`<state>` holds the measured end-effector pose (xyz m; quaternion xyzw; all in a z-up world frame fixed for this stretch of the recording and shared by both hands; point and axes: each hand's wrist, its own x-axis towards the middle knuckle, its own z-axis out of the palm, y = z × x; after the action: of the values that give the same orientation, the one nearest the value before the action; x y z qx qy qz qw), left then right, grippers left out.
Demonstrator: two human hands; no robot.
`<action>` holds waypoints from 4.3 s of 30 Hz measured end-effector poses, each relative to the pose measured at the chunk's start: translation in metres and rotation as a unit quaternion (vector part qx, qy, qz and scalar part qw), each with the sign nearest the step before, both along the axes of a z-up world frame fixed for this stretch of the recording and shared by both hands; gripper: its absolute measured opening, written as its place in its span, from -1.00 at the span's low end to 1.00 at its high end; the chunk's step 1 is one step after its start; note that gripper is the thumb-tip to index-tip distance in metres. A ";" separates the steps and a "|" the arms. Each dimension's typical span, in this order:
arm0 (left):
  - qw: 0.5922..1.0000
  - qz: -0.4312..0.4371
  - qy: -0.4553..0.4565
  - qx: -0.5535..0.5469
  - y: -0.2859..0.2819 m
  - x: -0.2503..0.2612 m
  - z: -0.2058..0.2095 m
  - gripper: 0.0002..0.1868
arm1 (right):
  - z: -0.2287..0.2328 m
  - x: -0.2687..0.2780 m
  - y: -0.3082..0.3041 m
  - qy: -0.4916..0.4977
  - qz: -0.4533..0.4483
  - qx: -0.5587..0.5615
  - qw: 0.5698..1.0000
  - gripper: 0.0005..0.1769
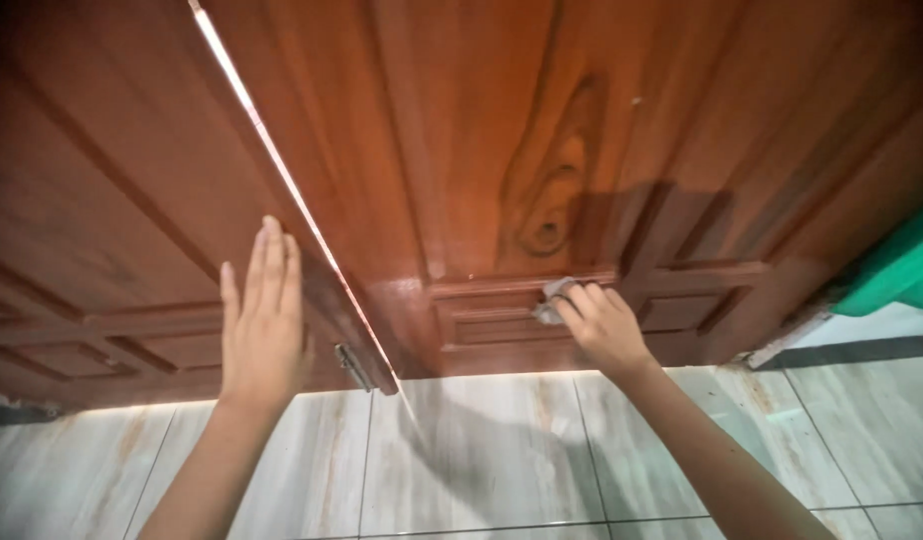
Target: Cleaning the exterior of a wooden wardrobe with a cloth.
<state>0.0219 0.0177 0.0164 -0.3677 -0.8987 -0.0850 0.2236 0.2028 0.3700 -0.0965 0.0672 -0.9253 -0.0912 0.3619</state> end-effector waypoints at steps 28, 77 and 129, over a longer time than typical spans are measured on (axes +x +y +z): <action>0.968 -0.074 0.217 -0.107 0.224 0.097 -0.006 0.11 | 0.012 0.036 0.068 0.133 -0.063 -0.228 0.963 -0.60; 0.905 0.054 0.276 -0.319 0.094 0.004 -0.082 -0.18 | -0.193 0.033 0.020 0.056 -0.208 -0.452 0.865 -0.55; 0.942 0.084 0.122 -0.301 0.084 0.014 -0.086 0.12 | -0.089 -0.010 -0.011 0.212 -0.086 -0.510 0.829 -0.73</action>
<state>0.0355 0.1020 -0.0697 -0.3485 -0.8759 0.2541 0.2164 0.1932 0.3589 -0.1855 -0.2275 -0.7428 0.3506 0.5231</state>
